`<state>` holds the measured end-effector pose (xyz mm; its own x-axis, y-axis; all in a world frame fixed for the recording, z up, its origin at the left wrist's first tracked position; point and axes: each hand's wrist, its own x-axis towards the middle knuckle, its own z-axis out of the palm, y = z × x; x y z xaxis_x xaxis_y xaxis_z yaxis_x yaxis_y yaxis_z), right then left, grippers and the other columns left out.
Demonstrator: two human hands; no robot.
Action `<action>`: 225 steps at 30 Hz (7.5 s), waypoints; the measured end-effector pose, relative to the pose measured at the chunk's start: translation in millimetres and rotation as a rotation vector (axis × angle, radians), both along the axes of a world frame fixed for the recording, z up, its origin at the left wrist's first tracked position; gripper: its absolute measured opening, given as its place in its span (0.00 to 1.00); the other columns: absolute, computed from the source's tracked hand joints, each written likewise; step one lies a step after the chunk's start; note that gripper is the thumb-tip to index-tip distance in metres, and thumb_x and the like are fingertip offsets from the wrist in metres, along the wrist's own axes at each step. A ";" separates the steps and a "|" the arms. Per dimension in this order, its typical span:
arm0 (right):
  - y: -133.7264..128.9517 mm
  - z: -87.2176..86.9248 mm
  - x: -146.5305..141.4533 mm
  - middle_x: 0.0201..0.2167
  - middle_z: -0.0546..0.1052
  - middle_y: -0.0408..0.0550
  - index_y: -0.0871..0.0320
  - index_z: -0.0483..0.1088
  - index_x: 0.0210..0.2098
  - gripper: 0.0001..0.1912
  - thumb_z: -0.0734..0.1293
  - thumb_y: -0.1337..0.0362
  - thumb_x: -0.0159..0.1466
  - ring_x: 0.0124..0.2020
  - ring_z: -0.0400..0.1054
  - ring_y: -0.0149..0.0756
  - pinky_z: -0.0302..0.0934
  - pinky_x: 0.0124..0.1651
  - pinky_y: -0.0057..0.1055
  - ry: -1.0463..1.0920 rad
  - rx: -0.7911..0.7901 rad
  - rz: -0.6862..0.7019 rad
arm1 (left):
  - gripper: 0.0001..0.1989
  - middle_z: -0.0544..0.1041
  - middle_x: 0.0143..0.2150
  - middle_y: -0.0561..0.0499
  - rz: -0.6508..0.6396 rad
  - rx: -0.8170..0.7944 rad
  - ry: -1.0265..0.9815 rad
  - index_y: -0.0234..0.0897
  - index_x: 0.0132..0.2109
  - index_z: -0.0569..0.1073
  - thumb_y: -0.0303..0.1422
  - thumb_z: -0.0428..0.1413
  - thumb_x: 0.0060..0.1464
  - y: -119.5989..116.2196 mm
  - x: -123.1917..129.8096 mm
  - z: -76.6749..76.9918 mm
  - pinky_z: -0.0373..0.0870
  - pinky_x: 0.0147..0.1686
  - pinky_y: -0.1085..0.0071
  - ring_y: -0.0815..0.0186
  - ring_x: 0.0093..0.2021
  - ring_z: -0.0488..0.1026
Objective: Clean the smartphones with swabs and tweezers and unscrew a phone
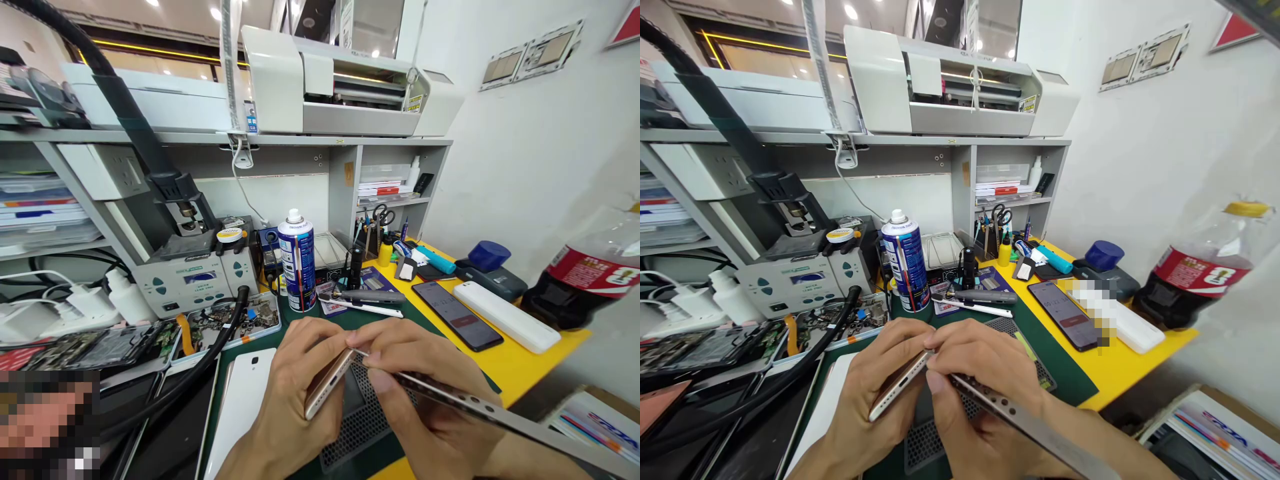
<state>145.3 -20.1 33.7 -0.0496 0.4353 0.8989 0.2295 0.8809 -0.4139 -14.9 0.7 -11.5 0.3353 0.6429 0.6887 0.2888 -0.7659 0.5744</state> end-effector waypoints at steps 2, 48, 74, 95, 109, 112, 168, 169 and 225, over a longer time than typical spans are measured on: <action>-0.6 -0.8 -0.8 0.24 0.77 0.47 0.56 0.75 0.34 0.15 0.64 0.80 0.53 0.33 0.79 0.46 0.77 0.33 0.39 0.018 0.005 0.001 | 0.24 0.74 0.43 0.47 -0.006 -0.015 -0.008 0.45 0.53 0.74 0.18 0.51 0.53 -0.1 -0.8 -0.1 0.67 0.41 0.62 0.60 0.42 0.71; 10.0 -14.0 12.4 0.33 0.77 0.47 0.54 0.72 0.39 0.15 0.65 0.76 0.55 0.37 0.75 0.43 0.74 0.39 0.40 -0.125 -0.078 0.081 | 0.18 0.77 0.43 0.46 0.005 -0.100 0.045 0.42 0.48 0.77 0.20 0.50 0.56 -4.2 3.1 4.4 0.65 0.37 0.64 0.62 0.38 0.72; 11.9 -20.4 16.0 0.35 0.75 0.48 0.57 0.71 0.41 0.13 0.66 0.78 0.59 0.38 0.72 0.40 0.70 0.43 0.40 -0.137 -0.155 0.173 | 0.19 0.76 0.41 0.50 -0.009 -0.095 0.031 0.44 0.48 0.76 0.20 0.50 0.56 -2.2 0.6 2.0 0.64 0.38 0.64 0.63 0.39 0.71; 12.3 -18.0 17.2 0.33 0.77 0.45 0.53 0.72 0.40 0.16 0.67 0.77 0.56 0.37 0.74 0.41 0.73 0.40 0.39 -0.147 -0.150 0.148 | 0.19 0.77 0.43 0.48 -0.004 -0.077 0.053 0.44 0.48 0.76 0.20 0.50 0.55 -1.3 1.2 2.5 0.64 0.38 0.63 0.62 0.39 0.71; 11.5 -17.0 13.9 0.32 0.77 0.47 0.53 0.72 0.40 0.18 0.66 0.79 0.55 0.39 0.75 0.45 0.73 0.41 0.42 -0.145 -0.160 0.179 | 0.17 0.77 0.43 0.46 0.009 -0.074 0.065 0.42 0.47 0.76 0.20 0.51 0.55 -2.4 1.5 2.6 0.65 0.38 0.63 0.62 0.38 0.71; 11.9 -17.1 14.4 0.32 0.76 0.47 0.53 0.72 0.40 0.18 0.66 0.79 0.55 0.38 0.74 0.44 0.73 0.40 0.42 -0.146 -0.156 0.167 | 0.17 0.77 0.43 0.47 0.008 -0.073 0.068 0.42 0.47 0.76 0.20 0.51 0.55 -1.9 1.6 2.7 0.65 0.38 0.64 0.62 0.38 0.71; 10.3 -10.5 13.4 0.30 0.77 0.47 0.55 0.73 0.37 0.16 0.67 0.78 0.52 0.34 0.75 0.42 0.73 0.39 0.40 -0.165 -0.111 0.174 | 0.15 0.77 0.42 0.46 0.001 -0.070 0.072 0.41 0.45 0.76 0.20 0.51 0.56 -2.3 2.1 2.5 0.64 0.38 0.63 0.62 0.38 0.71; 10.7 -10.1 13.2 0.30 0.77 0.47 0.55 0.73 0.37 0.16 0.67 0.78 0.52 0.34 0.75 0.42 0.73 0.39 0.40 -0.167 -0.110 0.174 | 0.15 0.77 0.42 0.46 0.000 -0.070 0.074 0.40 0.45 0.76 0.20 0.51 0.56 -2.3 2.2 2.5 0.64 0.38 0.63 0.62 0.38 0.71; 5.5 -0.6 4.6 0.28 0.80 0.46 0.59 0.73 0.35 0.12 0.65 0.78 0.55 0.36 0.77 0.36 0.73 0.44 0.31 -0.274 0.061 0.153 | 0.14 0.77 0.37 0.49 -0.001 -0.044 0.053 0.39 0.38 0.73 0.20 0.50 0.47 -1.6 2.0 1.2 0.62 0.37 0.63 0.61 0.37 0.70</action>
<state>149.9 -14.6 33.1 -0.3541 0.3494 0.8675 0.1878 0.9353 -0.3000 -12.9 -0.9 -10.3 0.3711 0.6720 0.6409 0.3188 -0.7404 0.5918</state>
